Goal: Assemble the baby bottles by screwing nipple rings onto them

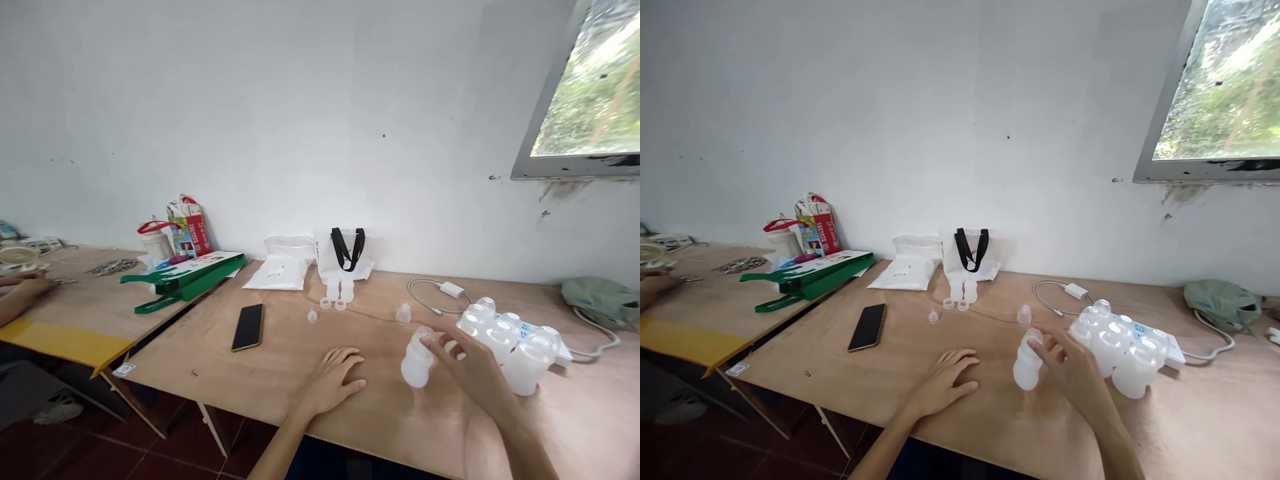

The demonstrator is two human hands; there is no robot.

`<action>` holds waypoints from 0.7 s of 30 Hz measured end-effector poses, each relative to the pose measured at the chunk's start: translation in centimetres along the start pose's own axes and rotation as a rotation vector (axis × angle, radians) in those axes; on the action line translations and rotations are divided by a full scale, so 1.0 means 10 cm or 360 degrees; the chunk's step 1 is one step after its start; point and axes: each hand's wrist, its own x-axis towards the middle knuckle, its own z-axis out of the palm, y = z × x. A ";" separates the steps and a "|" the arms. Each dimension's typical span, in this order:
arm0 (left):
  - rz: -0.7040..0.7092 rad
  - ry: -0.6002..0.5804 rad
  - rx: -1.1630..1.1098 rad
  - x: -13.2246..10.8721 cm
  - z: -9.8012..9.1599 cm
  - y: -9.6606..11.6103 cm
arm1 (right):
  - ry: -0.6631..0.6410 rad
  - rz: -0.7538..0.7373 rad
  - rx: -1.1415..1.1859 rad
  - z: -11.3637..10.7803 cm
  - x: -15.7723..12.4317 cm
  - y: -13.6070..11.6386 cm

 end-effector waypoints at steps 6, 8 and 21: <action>0.0039 0.0093 0.0112 0.01 0.04 -0.01 | 0.0097 0.0345 -0.0453 -0.61 0.02 0.53; 0.0036 0.0106 0.0126 0.01 0.05 -0.01 | 0.0139 0.0402 -0.0542 -0.75 0.02 0.68; 0.0067 0.0179 0.0148 0.00 0.10 -0.02 | 0.0295 0.0484 -0.0517 -0.96 0.03 0.78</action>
